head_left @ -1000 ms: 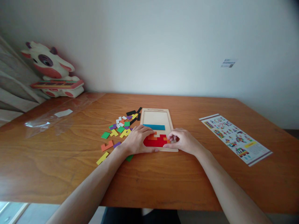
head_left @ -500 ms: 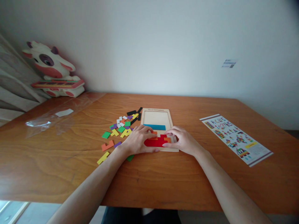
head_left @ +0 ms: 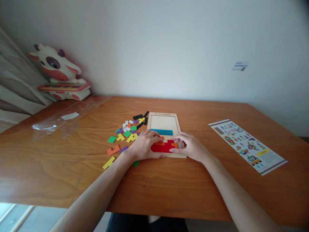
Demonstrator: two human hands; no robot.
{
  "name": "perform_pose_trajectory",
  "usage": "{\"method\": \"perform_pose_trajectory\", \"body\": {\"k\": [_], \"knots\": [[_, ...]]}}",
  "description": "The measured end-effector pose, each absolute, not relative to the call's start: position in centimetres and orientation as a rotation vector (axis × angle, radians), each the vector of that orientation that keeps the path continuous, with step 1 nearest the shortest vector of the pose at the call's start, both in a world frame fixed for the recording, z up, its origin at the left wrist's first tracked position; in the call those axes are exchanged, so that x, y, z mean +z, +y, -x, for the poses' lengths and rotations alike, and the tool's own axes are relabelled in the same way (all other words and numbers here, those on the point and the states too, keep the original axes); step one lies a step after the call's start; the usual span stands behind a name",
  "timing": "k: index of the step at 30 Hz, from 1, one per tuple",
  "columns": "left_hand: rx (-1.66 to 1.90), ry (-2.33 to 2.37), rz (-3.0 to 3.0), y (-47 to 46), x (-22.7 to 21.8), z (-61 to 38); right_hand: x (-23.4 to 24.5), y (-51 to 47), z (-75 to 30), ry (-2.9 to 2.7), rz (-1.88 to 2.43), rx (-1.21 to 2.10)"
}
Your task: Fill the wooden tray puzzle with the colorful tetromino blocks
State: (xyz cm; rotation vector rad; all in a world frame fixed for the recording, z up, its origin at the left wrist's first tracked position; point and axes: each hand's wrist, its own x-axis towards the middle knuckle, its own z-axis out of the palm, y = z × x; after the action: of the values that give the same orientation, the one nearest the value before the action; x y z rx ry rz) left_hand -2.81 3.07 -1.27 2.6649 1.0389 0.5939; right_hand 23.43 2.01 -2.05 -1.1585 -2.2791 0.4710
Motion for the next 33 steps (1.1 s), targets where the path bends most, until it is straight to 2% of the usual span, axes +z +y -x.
{"method": "perform_pose_trajectory", "body": {"k": [5,10,18,25,30,33], "knots": [[0.636,1.031,-2.636,2.9,-1.2,2.6,-1.8,1.8,-23.3,-2.268,1.171,0.494],[0.899,1.029,-2.458,2.9,-0.3,2.8,-1.6,1.8,-23.1,-2.227,1.165,0.419],[1.102,1.582,-2.141,6.1,0.0,7.3,-1.4,1.7,-22.8,-2.182,1.171,0.351],[0.222,2.392,-2.093,5.7,0.8,11.4,-1.6,1.7,-22.7,-2.180,1.177,0.356],[0.016,2.316,-2.065,5.7,1.4,13.3,-1.8,1.8,-22.6,-2.174,1.163,0.368],[0.027,2.315,-2.036,6.0,1.5,13.8,-1.8,1.8,-22.5,-2.170,1.167,0.380]]}}
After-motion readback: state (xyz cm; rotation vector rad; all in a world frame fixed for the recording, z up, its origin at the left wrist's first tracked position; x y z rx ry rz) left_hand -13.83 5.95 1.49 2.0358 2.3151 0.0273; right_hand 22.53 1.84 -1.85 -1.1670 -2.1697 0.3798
